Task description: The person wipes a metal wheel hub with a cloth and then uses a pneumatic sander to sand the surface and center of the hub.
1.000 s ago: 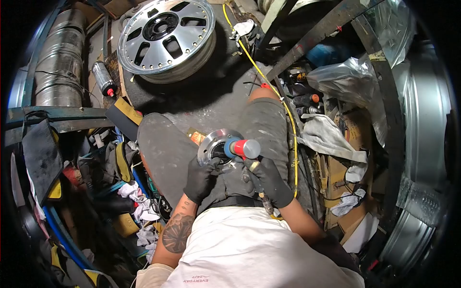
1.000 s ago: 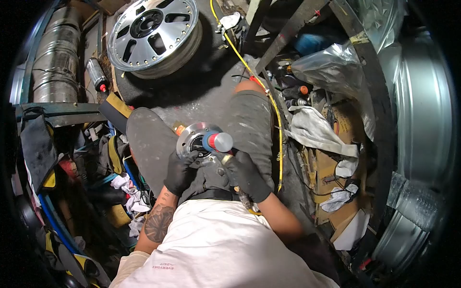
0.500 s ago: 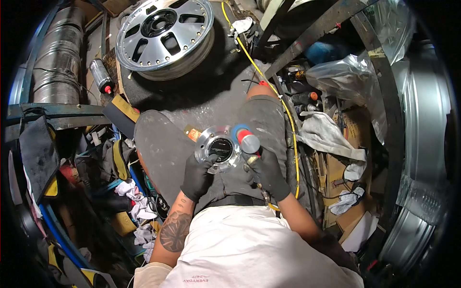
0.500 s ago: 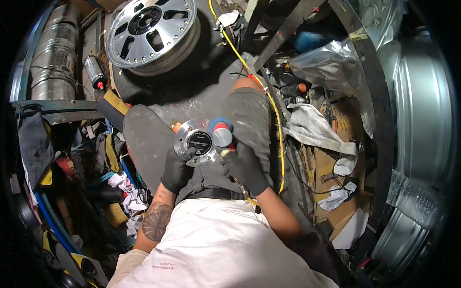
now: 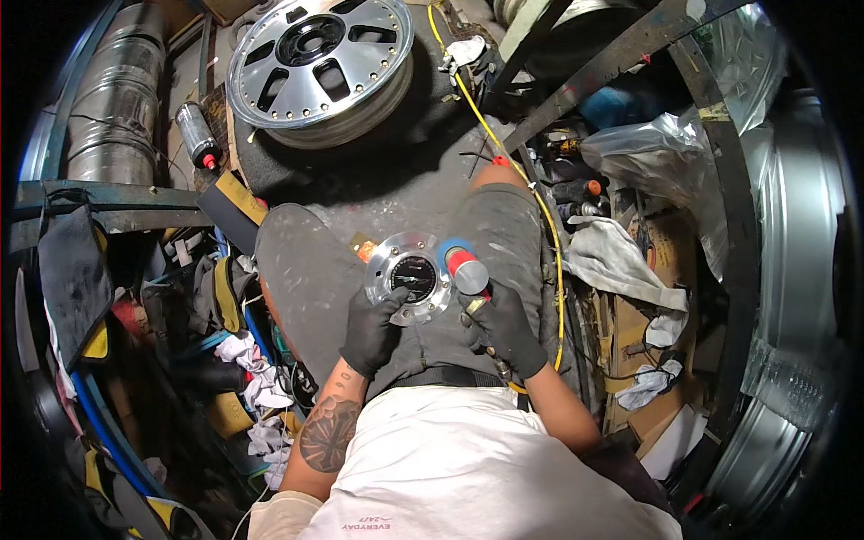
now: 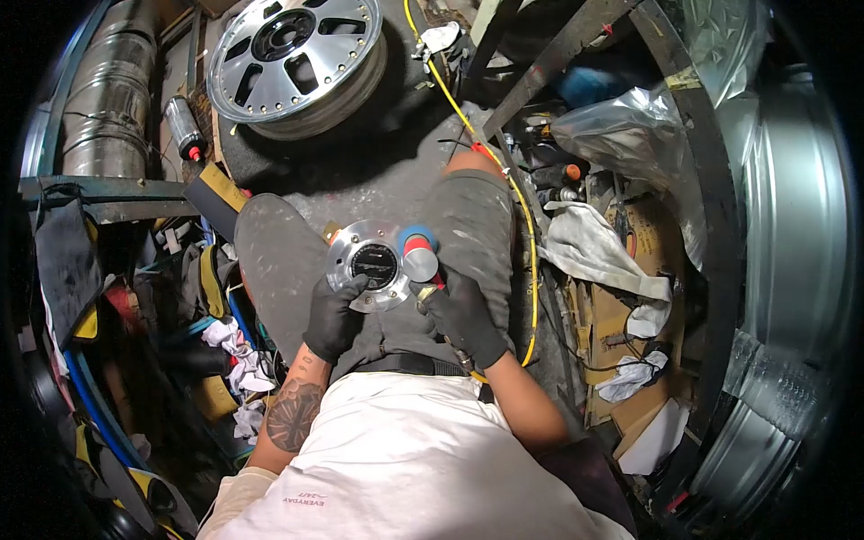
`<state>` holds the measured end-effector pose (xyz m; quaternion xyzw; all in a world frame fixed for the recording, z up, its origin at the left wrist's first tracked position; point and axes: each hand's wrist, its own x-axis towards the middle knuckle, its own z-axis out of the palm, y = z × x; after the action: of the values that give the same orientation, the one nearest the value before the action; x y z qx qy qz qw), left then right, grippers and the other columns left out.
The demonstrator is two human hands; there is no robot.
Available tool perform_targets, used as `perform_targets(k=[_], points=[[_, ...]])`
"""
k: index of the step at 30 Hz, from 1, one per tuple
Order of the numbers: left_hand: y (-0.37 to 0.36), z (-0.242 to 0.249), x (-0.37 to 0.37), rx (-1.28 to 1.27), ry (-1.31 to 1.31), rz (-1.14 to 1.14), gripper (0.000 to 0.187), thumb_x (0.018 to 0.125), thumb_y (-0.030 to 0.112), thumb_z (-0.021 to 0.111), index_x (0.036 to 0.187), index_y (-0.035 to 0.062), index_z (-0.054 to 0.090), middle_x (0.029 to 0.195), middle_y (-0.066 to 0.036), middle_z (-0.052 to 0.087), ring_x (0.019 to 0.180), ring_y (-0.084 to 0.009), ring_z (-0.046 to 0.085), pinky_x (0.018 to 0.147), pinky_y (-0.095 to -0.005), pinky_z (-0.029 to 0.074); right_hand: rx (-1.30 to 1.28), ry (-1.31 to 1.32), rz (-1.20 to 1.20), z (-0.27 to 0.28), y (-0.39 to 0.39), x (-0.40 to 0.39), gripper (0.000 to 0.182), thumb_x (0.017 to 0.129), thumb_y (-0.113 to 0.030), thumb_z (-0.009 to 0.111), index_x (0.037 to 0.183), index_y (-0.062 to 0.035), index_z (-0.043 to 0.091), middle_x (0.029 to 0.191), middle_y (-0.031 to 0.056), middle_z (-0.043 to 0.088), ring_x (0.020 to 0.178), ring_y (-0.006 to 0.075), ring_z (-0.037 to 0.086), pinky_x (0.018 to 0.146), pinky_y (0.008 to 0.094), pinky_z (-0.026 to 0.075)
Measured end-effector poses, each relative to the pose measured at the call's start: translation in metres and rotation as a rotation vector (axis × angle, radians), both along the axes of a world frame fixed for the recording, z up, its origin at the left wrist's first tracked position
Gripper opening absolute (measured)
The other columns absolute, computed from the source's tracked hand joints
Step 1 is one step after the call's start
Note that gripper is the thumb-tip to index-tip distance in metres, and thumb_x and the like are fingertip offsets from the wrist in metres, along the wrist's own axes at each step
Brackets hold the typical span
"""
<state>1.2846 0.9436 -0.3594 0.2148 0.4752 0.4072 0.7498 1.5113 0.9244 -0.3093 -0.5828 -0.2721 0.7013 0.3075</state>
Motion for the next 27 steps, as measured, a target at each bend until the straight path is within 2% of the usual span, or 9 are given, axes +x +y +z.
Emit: perform_targets(k=[3, 7, 10, 12, 14, 17, 20, 24, 27], points=[[0.0, -0.001, -0.002, 0.028, 0.066, -0.035, 0.027, 0.101, 0.002, 0.059, 0.127, -0.0039, 0.063, 0.116, -0.01, 0.072, 0.102, -0.0175, 0.07, 0.088, -0.0318, 0.057, -0.025, 0.0, -0.002, -0.003, -0.003, -0.002, 0.032, 0.098, -0.029, 0.065, 0.113, -0.0008, 0.06, 0.08, 0.006, 0.063, 0.053, 0.0119, 0.061, 0.046, 0.0263, 0.049], [0.0, -0.002, 0.001, -0.001, 0.028, 0.04, 0.025, 0.101, 0.002, 0.059, 0.125, -0.0046, 0.064, 0.114, -0.01, 0.072, 0.101, -0.0168, 0.07, 0.087, -0.0314, 0.057, -0.026, 0.032, -0.069, -0.01, -0.001, 0.001, 0.029, 0.1, -0.025, 0.062, 0.117, -0.0013, 0.059, 0.08, 0.0062, 0.063, 0.051, 0.0121, 0.06, 0.046, 0.0259, 0.049], [0.002, 0.002, 0.001, 0.045, 0.092, -0.001, 0.027, 0.101, 0.001, 0.059, 0.126, -0.0048, 0.063, 0.115, -0.011, 0.072, 0.101, -0.0169, 0.07, 0.088, -0.0316, 0.057, -0.058, -0.033, 0.099, 0.001, -0.001, -0.005, 0.027, 0.1, -0.02, 0.06, 0.119, -0.0014, 0.058, 0.08, 0.0061, 0.063, 0.051, 0.0128, 0.06, 0.045, 0.0268, 0.05], [0.004, 0.004, 0.0, 0.103, 0.168, -0.034, 0.028, 0.1, 0.0, 0.059, 0.127, -0.0047, 0.062, 0.116, -0.011, 0.072, 0.102, -0.0171, 0.07, 0.088, -0.0319, 0.057, -0.053, -0.061, 0.042, -0.002, 0.001, -0.006, 0.027, 0.1, -0.02, 0.06, 0.119, -0.001, 0.059, 0.079, 0.0061, 0.063, 0.051, 0.0128, 0.06, 0.045, 0.0272, 0.049], [0.003, 0.009, 0.005, 0.079, 0.099, 0.039, 0.029, 0.099, -0.001, 0.059, 0.128, -0.0047, 0.062, 0.116, -0.011, 0.072, 0.102, -0.0174, 0.07, 0.089, -0.0319, 0.057, -0.042, -0.013, -0.039, -0.006, -0.001, -0.005, 0.026, 0.1, -0.02, 0.06, 0.118, -0.001, 0.059, 0.078, 0.0059, 0.063, 0.05, 0.0124, 0.06, 0.045, 0.0276, 0.048], [0.002, 0.007, 0.003, 0.079, 0.065, 0.034, 0.032, 0.098, 0.001, 0.062, 0.13, -0.0042, 0.061, 0.117, -0.01, 0.071, 0.103, -0.0164, 0.07, 0.089, -0.0317, 0.057, -0.093, 0.025, 0.049, 0.005, 0.004, -0.007, 0.032, 0.096, -0.021, 0.064, 0.121, -0.0005, 0.062, 0.077, 0.004, 0.061, 0.052, 0.0113, 0.058, 0.047, 0.0293, 0.047], [0.001, -0.001, 0.001, 0.058, 0.036, 0.066, 0.033, 0.098, 0.001, 0.062, 0.131, -0.0037, 0.06, 0.118, -0.011, 0.071, 0.103, -0.0168, 0.07, 0.089, -0.0316, 0.057, -0.029, 0.046, 0.0, -0.008, 0.005, -0.007, 0.025, 0.1, -0.021, 0.063, 0.115, -0.001, 0.062, 0.076, 0.005, 0.063, 0.051, 0.0119, 0.06, 0.045, 0.0276, 0.047], [0.005, -0.002, 0.0, 0.005, -0.073, 0.24, 0.033, 0.101, -0.001, 0.055, 0.133, -0.0041, 0.057, 0.123, -0.013, 0.069, 0.106, -0.0209, 0.071, 0.092, -0.0339, 0.06, 0.079, -0.186, 0.013, 0.006, 0.022, -0.005, 0.031, 0.097, -0.021, 0.069, 0.12, -0.0009, 0.064, 0.073, 0.0023, 0.063, 0.049, 0.0086, 0.057, 0.044, 0.027, 0.045], [0.009, -0.002, 0.002, -0.033, -0.123, 0.245, 0.033, 0.1, -0.003, 0.054, 0.133, -0.0038, 0.057, 0.121, -0.014, 0.069, 0.105, -0.0231, 0.072, 0.092, -0.0351, 0.061, 0.336, -0.379, 0.113, 0.021, 0.043, 0.0, 0.039, 0.092, -0.023, 0.074, 0.12, 0.0016, 0.063, 0.084, 0.009, 0.07, 0.068, 0.0155, 0.068, 0.063, 0.0352, 0.056]])
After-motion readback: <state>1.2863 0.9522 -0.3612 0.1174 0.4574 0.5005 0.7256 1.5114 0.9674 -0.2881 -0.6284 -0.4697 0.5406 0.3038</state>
